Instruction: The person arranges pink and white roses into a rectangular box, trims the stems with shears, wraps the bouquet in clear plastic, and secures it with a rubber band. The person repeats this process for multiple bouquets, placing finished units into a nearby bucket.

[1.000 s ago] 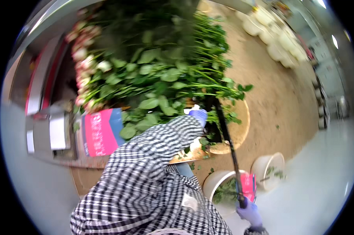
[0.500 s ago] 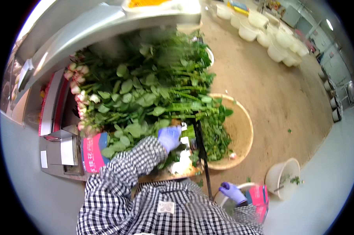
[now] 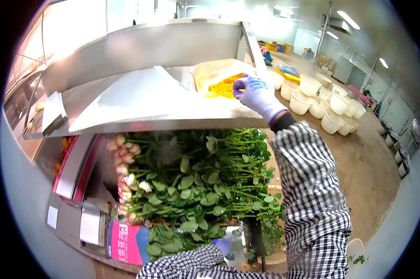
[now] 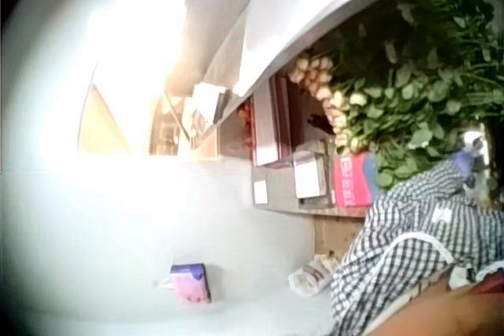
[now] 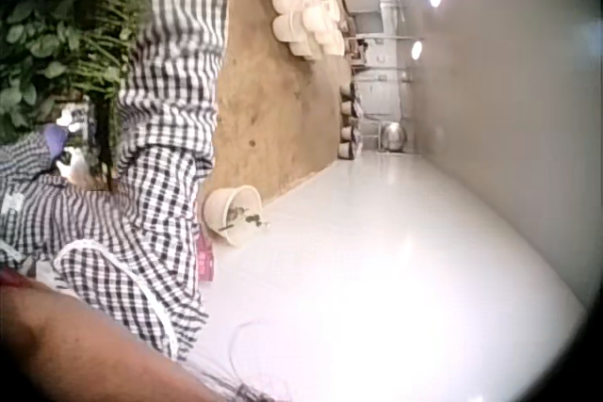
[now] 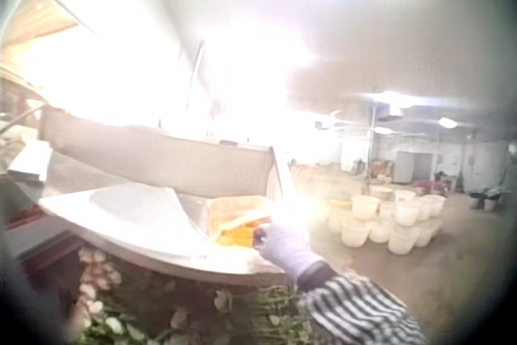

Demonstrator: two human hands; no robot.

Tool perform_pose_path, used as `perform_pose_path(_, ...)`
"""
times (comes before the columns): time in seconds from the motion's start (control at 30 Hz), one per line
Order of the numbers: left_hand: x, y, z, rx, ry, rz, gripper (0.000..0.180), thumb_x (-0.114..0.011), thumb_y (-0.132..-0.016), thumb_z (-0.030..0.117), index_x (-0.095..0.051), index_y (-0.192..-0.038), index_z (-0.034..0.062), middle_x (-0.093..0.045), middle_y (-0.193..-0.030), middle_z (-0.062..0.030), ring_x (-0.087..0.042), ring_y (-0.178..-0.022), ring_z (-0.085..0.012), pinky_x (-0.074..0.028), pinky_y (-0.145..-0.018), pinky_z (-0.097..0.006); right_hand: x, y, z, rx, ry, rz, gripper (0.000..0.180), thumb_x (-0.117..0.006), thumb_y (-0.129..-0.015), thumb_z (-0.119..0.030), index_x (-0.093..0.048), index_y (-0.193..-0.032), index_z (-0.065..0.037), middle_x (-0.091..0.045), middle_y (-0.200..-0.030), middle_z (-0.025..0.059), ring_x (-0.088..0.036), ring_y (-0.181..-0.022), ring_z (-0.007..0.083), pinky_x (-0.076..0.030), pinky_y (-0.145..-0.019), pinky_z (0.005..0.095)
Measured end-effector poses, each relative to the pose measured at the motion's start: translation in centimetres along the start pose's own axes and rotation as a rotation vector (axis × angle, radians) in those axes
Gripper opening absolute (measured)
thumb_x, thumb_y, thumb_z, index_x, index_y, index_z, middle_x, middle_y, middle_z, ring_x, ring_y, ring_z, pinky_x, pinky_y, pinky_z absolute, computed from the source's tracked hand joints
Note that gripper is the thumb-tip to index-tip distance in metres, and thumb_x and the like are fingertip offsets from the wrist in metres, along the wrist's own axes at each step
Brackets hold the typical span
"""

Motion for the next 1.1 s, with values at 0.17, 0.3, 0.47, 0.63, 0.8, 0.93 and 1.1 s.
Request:
perform_pose_path(0.17,0.0,-1.0,-0.5,-0.185,0.102,0.320,0.022,-0.049,-0.090,0.012,-0.059,-0.103,-0.0036,-0.065,-0.078,-0.0084,-0.064,-0.070,-0.0237,-0.052,-0.063,-0.040,-6.5,-5.7,-0.2,-0.032,0.083,-0.178,0.024,-0.069,-0.081,-0.025,-0.073,-0.098,-0.008,-0.071,-0.096,0.0149,-0.067,-0.088,0.0315,-0.053,-0.082,0.0399)
perform_pose_path(0.3,-1.5,-1.5,-0.9,-0.216,0.041,0.437,0.018,-0.045,-0.093,0.011,-0.056,-0.104,0.0018,-0.056,-0.090,-0.0073,-0.056,-0.077,-0.0217,-0.048,-0.073,-0.038,-6.1,-4.7,0.0,-0.013,-0.052,-0.335,0.016,-0.071,-0.076,-0.019,-0.075,-0.085,-0.006,-0.072,-0.080,0.0117,-0.069,-0.077,0.0262,-0.053,-0.073,0.0373)
perform_pose_path(0.47,-4.3,-1.5,-1.5,-0.272,0.027,0.225,0.017,-0.050,-0.089,0.011,-0.055,-0.095,-0.0033,-0.058,-0.072,-0.0076,-0.056,-0.064,-0.0231,-0.049,-0.060,-0.040,-4.6,-4.2,2.1,-0.116,-0.278,-0.339,0.020,-0.066,-0.077,-0.018,-0.075,-0.088,-0.005,-0.072,-0.087,0.0159,-0.069,-0.083,0.0310,-0.054,-0.079,0.0384)
perform_pose_path(0.63,-5.5,-3.0,-2.1,-0.245,0.054,-0.015,0.021,-0.054,-0.082,0.011,-0.057,-0.100,0.0007,-0.060,-0.073,-0.0094,-0.058,-0.068,-0.0265,-0.048,-0.062,-0.042,-3.8,-5.2,4.4,-0.214,-0.924,0.010,0.016,-0.073,-0.081,-0.010,-0.072,-0.092,0.002,-0.071,-0.079,0.0068,-0.065,-0.067,0.0122,-0.053,-0.064,0.0227)
perform_pose_path(0.8,-3.9,-3.0,-1.6,-0.162,0.094,-0.087,0.020,-0.053,-0.086,0.011,-0.056,-0.104,0.0029,-0.062,-0.078,-0.0111,-0.061,-0.073,-0.0273,-0.049,-0.065,-0.043,-3.5,-4.8,4.9,-0.289,-1.234,0.154,0.020,-0.074,-0.083,-0.007,-0.068,-0.097,0.005,-0.071,-0.085,0.0096,-0.067,-0.076,0.0138,-0.056,-0.071,0.0238)
perform_pose_path(0.93,-2.9,-2.2,-2.0,0.028,0.187,-0.096,0.019,-0.050,-0.090,0.012,-0.054,-0.105,0.0022,-0.063,-0.083,-0.0122,-0.062,-0.076,-0.0279,-0.049,-0.066,-0.043,-3.6,-4.8,4.6,-0.396,-1.220,0.099,0.024,-0.077,-0.077,-0.006,-0.065,-0.095,0.005,-0.067,-0.085,0.0097,-0.064,-0.076,0.0149,-0.052,-0.069,0.0241)
perform_pose_path(1.1,0.2,-0.6,-0.9,-0.060,0.172,-0.058,0.023,-0.050,-0.088,0.012,-0.056,-0.104,-0.0037,-0.063,-0.076,-0.0141,-0.063,-0.074,-0.0278,-0.051,-0.062,-0.043,-1.8,-2.6,4.3,-0.120,-1.032,0.085,0.028,-0.065,-0.094,-0.026,-0.064,-0.102,0.001,-0.065,-0.087,0.0105,-0.063,-0.081,0.0240,-0.051,-0.075,0.0325)
Point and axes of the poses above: each hand's wrist, its own y-axis away from the middle knuckle, its own x-axis out of the back of the hand, z = x × y, the point moved 6 cm from there along -y, towards the middle knuckle
